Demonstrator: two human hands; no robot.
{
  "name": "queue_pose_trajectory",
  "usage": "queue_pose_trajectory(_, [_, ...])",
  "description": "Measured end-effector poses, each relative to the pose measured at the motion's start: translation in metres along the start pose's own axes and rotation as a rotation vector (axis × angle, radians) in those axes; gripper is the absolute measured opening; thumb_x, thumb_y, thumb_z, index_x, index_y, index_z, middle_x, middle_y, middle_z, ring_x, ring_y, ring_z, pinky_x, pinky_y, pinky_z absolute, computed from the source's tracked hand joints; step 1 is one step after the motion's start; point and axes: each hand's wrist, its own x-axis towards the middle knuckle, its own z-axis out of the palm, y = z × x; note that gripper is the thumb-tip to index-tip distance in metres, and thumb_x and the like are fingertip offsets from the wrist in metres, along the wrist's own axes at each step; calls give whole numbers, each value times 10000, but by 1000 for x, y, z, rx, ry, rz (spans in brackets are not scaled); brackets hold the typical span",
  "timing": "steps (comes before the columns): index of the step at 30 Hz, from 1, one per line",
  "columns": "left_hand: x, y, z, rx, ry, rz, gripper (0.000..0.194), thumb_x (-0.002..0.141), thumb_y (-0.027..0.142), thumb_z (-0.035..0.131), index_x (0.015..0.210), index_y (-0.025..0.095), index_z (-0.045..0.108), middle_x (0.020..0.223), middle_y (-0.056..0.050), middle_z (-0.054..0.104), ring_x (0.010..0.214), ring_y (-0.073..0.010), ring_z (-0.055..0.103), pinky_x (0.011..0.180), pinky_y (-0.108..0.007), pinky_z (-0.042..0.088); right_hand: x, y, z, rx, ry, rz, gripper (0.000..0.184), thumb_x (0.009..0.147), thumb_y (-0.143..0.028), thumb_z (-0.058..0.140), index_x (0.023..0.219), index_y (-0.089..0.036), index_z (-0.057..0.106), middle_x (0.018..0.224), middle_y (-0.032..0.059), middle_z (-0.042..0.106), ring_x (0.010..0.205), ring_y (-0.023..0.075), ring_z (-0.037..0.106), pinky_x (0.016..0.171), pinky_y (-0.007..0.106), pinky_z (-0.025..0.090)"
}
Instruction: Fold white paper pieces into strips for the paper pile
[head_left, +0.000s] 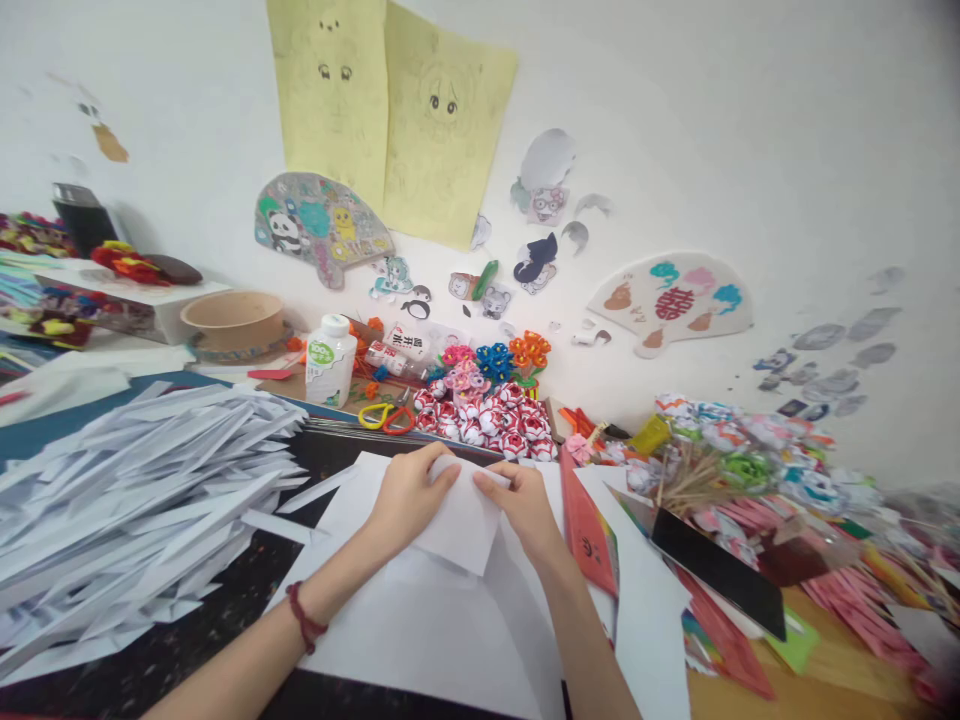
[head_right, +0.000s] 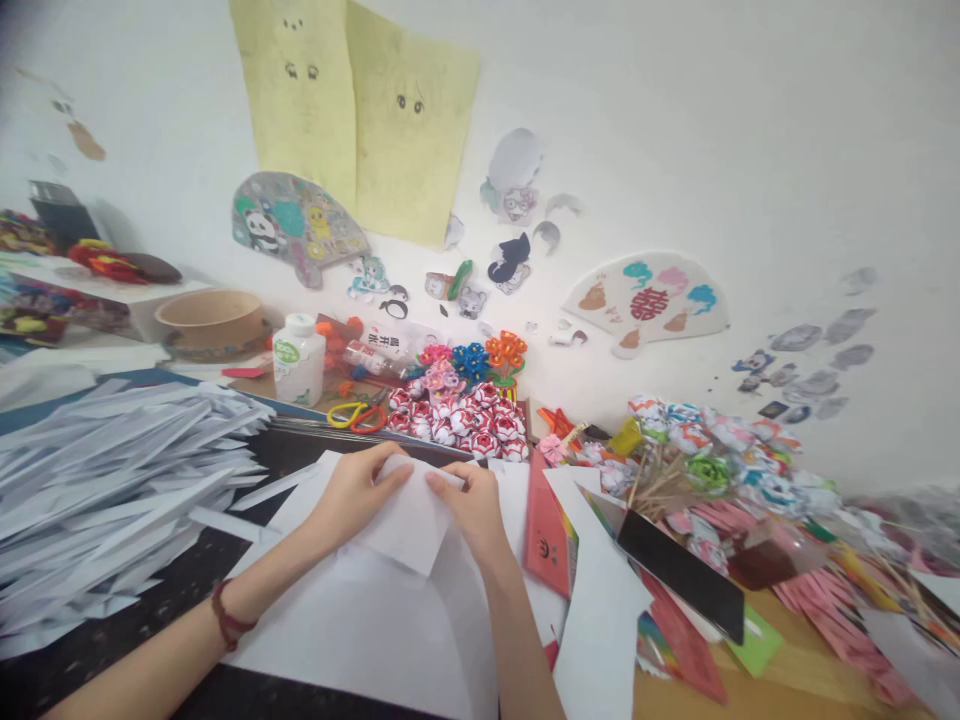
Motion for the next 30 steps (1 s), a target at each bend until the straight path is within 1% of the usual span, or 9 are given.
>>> queue_pose_trajectory(2, [2,-1,-2,-35,-13,-16,150,789,308,527,773,194,623,740,0,668,657,-159,584,587,-222,367,0,0,0,6,-16,-13,265,723,-400,668,753,-137,692,695,37,653,619,165,574,547,244,432])
queue_pose_trajectory(4, [3,-2,-3,-88,-51,-3,143,764,306,559,782,198,651,783,2,688,710,-165,606,638,-225,391,-1,-2,0,8,-68,-30,258,738,-396,656,784,-146,699,750,44,666,677,180,590,579,248,442])
queue_pose_trajectory(7, [4,-2,-4,-157,-103,27,152,765,302,560,779,205,677,818,2,705,785,-177,626,718,-231,411,-3,-4,-1,2,-142,-46,253,762,-393,631,819,-157,704,805,49,674,739,194,599,605,249,443])
queue_pose_trajectory(10, [4,0,-4,-215,-141,66,154,767,294,563,795,202,683,822,-2,706,794,-175,629,734,-231,422,-4,-6,-3,-4,-181,-55,248,771,-387,624,806,-153,699,783,41,666,711,179,587,591,240,426])
queue_pose_trajectory(13, [4,1,-4,-281,-194,94,151,771,277,560,800,194,683,824,-7,705,792,-168,629,729,-227,432,-4,-5,-6,-26,-202,-56,252,754,-389,643,730,-142,684,684,20,632,619,144,545,540,224,386])
queue_pose_trajectory(15, [4,0,-3,-306,-224,78,146,769,267,560,766,181,679,791,-12,706,764,-165,631,703,-225,439,-5,-5,-6,-46,-209,-49,265,746,-395,652,697,-136,675,643,11,609,583,129,517,514,218,359])
queue_pose_trajectory(17, [5,-2,-3,-309,-228,48,138,757,257,570,735,171,675,766,-18,705,745,-168,631,688,-228,443,-5,-6,-6,-56,-211,-42,276,745,-402,651,687,-133,670,640,12,603,580,127,511,507,219,349])
queue_pose_trajectory(24, [6,-2,-4,-324,-235,21,144,755,234,557,732,153,674,777,-36,701,758,-171,630,693,-232,450,-6,-9,-6,-68,-217,-34,280,771,-408,617,720,-140,684,701,32,644,657,167,561,563,243,401])
queue_pose_trajectory(30, [4,1,-4,-294,-270,22,146,765,224,544,754,149,670,781,-38,698,729,-154,620,640,-214,425,-5,-8,-8,-107,-216,-101,211,802,-341,589,774,-161,695,807,39,667,765,186,576,664,260,423])
